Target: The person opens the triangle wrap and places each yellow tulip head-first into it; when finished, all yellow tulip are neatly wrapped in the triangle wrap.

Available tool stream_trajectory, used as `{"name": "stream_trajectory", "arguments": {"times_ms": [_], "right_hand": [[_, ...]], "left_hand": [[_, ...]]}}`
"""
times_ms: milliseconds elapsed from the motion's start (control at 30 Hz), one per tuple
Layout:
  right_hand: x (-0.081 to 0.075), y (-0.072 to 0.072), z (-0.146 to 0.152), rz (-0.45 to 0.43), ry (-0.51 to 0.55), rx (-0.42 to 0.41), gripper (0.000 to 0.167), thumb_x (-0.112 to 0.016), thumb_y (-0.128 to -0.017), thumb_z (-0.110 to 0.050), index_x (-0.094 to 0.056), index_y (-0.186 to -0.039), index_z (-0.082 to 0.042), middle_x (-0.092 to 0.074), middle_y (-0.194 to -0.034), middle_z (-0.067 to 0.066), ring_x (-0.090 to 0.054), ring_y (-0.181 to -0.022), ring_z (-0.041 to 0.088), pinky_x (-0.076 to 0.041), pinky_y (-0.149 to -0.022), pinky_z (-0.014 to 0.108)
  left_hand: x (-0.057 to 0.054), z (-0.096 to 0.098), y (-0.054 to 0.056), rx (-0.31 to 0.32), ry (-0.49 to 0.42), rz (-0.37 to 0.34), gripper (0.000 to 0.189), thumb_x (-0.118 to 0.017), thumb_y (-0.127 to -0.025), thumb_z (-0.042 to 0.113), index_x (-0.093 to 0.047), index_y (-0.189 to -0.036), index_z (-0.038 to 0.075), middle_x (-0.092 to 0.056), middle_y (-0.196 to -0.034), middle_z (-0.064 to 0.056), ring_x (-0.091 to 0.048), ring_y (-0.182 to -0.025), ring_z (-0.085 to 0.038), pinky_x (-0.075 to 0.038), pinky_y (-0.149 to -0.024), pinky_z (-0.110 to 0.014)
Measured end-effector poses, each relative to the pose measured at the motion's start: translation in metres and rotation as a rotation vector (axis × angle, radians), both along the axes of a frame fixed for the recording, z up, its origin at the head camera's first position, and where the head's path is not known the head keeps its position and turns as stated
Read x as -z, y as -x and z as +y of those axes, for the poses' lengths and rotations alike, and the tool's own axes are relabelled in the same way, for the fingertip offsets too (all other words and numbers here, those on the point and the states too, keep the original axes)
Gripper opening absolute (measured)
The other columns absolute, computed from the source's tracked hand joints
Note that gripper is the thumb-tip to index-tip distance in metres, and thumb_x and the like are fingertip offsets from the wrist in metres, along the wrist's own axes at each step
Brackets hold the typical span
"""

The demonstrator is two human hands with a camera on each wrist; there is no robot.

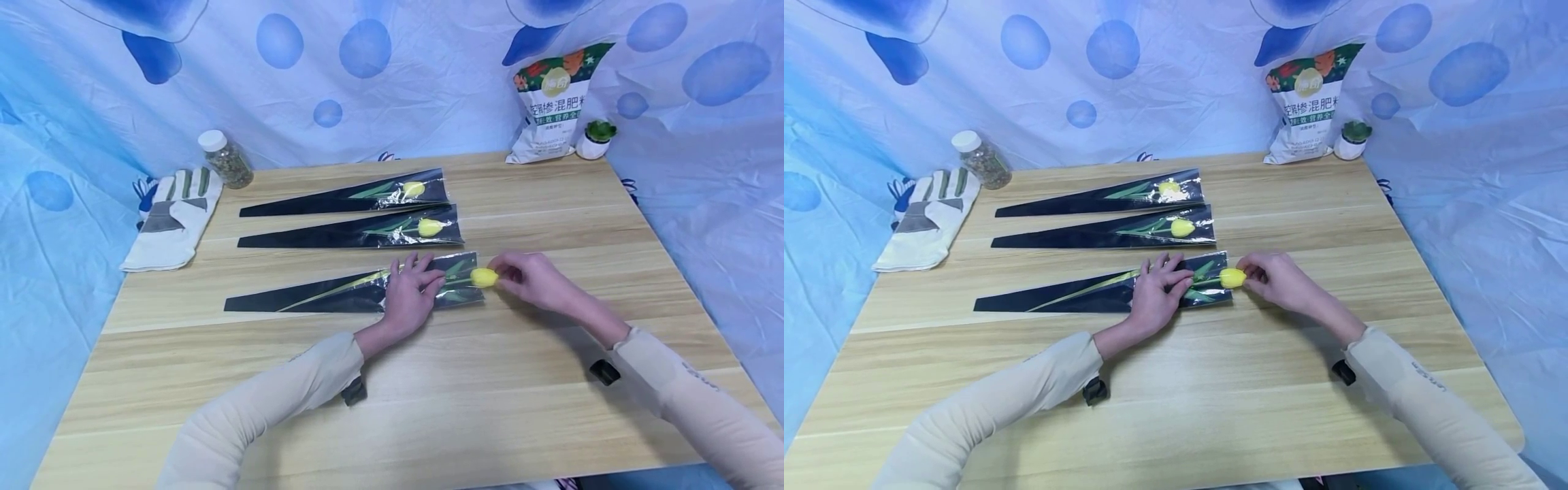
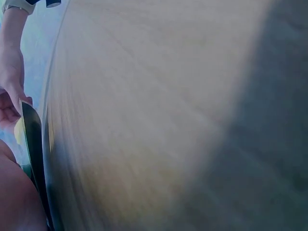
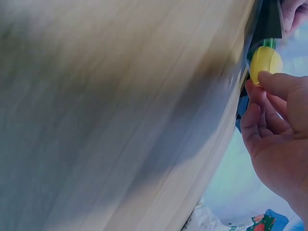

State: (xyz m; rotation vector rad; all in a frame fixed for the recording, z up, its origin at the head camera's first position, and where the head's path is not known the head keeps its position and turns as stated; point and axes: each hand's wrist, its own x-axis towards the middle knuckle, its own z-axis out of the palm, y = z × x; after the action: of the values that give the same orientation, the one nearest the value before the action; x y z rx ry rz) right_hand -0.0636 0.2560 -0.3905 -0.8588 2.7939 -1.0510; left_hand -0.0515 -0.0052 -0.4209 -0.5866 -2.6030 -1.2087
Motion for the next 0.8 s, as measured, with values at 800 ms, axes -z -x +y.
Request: {"name": "stream_trajectory", "arguments": {"times_ms": [800], "right_hand": [[-0.004, -0.005, -0.018, -0.528, 0.304, -0.012, 0.042, -0.044, -0.096, 0.007, -0.048, -0.137, 0.008, -0.066, -0.121, 0.021, -0.061, -0.112, 0.037, -0.05, -0.097, 0.043]], "left_hand": [[-0.002, 0.005, 0.002, 0.026, -0.02, -0.023, 0.018, -0.076, -0.088, 0.011, -0.078, -0.106, 0.007, -0.056, -0.139, -0.014, -0.041, -0.138, -0.041, -0.015, -0.117, -0.059]]}}
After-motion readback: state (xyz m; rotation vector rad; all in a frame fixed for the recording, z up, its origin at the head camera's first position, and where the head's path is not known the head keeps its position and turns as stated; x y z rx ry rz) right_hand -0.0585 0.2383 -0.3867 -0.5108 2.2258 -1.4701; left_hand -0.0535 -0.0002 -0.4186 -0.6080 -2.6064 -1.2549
